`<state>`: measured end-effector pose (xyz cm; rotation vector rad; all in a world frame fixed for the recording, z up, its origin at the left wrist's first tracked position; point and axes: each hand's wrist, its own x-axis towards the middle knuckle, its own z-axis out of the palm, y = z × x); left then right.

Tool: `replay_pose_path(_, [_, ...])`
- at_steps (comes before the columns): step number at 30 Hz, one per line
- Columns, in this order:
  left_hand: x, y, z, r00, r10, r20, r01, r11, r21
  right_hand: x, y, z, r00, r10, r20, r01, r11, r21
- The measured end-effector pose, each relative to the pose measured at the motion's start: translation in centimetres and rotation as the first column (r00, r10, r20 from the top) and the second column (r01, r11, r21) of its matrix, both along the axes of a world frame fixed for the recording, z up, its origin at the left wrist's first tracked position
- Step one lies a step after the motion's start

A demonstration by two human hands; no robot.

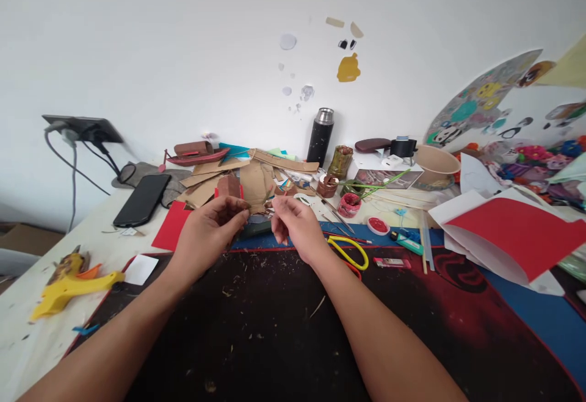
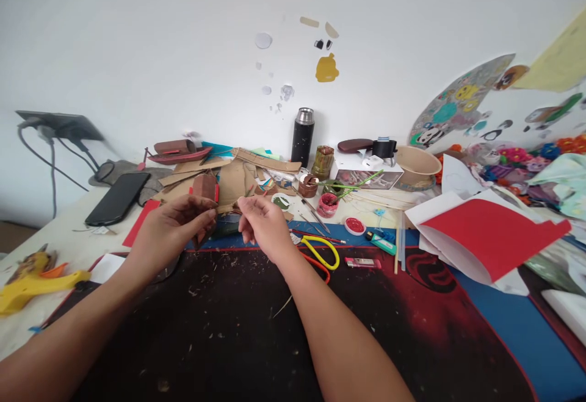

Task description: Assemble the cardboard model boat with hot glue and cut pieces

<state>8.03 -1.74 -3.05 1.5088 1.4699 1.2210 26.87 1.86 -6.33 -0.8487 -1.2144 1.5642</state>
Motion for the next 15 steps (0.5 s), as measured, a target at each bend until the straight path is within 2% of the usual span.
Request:
replay_pose_path(5, [0.59, -0.3, 0.16, 0.998, 0.001, -0.063, -0.001, 1.0, 0.0, -0.08, -0.22, 0.03, 0.995, 0.025, 0.098, -0.027, 0.999, 0.019])
replay_pose_path(11, [0.85, -0.47, 0.61, 0.999, 0.009, 0.038, -0.009, 1.0, -0.01, 0.12, 0.02, 0.08, 0.986, -0.066, 0.153, 0.057, 0.996, 0.067])
replay_pose_path(15, [0.75, -0.63, 0.93, 0.999, 0.01, 0.05, -0.01, 1.0, -0.001, 0.23, 0.02, 0.33, 0.98, -0.108, 0.168, 0.093, 0.991, 0.098])
